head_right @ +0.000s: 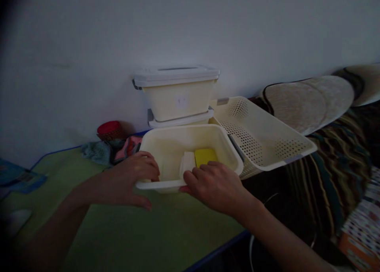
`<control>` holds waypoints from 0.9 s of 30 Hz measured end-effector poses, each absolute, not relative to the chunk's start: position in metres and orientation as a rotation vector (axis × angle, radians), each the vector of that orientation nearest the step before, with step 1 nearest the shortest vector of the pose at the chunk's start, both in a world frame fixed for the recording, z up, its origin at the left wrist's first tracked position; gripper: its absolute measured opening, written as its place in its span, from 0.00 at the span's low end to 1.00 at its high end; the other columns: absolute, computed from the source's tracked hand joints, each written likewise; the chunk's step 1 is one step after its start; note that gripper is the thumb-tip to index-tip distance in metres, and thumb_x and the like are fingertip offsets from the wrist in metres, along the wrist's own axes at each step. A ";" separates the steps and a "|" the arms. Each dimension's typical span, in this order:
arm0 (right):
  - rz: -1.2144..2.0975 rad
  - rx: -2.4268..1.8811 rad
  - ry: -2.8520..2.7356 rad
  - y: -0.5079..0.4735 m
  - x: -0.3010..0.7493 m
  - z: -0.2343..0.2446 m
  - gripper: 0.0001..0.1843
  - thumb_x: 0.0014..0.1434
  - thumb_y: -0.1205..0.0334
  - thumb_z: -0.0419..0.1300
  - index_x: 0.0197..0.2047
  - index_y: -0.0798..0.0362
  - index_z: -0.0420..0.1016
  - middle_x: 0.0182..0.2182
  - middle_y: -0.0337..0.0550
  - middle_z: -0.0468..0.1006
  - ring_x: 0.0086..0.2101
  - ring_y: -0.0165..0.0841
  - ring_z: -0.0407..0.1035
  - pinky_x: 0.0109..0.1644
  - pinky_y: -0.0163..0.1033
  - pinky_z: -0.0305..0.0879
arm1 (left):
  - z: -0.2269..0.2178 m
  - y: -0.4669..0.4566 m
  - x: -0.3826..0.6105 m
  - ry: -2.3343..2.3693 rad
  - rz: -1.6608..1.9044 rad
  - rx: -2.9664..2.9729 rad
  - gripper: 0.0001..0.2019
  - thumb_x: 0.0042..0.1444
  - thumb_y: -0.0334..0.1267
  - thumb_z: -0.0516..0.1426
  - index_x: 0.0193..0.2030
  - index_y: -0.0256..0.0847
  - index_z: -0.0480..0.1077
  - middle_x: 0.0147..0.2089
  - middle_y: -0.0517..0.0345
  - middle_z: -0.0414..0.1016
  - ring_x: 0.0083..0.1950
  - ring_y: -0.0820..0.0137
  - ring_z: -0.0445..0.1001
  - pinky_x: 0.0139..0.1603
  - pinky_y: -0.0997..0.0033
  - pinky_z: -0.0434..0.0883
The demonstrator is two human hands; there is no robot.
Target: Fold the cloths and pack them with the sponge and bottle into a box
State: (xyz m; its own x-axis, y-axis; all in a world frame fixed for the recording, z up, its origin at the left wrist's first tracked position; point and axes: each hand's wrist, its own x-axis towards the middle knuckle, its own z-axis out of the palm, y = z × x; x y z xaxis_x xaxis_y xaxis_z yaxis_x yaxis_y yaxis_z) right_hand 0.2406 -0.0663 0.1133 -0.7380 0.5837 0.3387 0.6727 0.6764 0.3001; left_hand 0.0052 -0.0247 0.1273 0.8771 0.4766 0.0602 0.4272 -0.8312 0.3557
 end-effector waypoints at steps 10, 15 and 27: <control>-0.660 -1.091 -2.698 -0.067 0.240 0.117 0.15 0.62 0.55 0.51 0.27 0.54 0.67 0.20 0.38 0.74 0.21 0.31 0.68 0.26 0.36 0.46 | 0.095 -0.010 -0.025 0.822 1.211 2.122 0.18 0.56 0.51 0.52 0.39 0.38 0.72 0.43 0.48 0.74 0.50 0.63 0.70 0.54 0.61 0.63; -0.677 -1.102 -2.678 -0.068 0.239 0.116 0.14 0.62 0.56 0.51 0.29 0.55 0.69 0.22 0.40 0.76 0.23 0.31 0.69 0.26 0.35 0.48 | 0.048 0.001 -0.063 1.767 1.229 2.142 0.22 0.54 0.46 0.53 0.53 0.38 0.66 0.60 0.42 0.61 0.62 0.55 0.58 0.61 0.50 0.54; -0.513 -0.820 -2.468 -0.077 0.223 0.119 0.14 0.63 0.63 0.48 0.49 0.60 0.66 0.43 0.52 0.75 0.45 0.37 0.68 0.47 0.43 0.66 | -0.003 0.006 -0.088 2.175 0.468 2.162 0.25 0.60 0.46 0.46 0.62 0.37 0.57 0.67 0.37 0.48 0.66 0.44 0.47 0.59 0.38 0.50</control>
State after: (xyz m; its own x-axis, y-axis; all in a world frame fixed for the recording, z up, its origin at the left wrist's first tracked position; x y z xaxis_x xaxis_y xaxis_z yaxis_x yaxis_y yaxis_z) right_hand 0.2226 -0.0766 0.1193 -0.7019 0.4509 0.5514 0.6334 0.7493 0.1934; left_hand -0.0878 0.0064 -0.0032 -0.0283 0.9827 0.1830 0.9710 -0.0165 0.2385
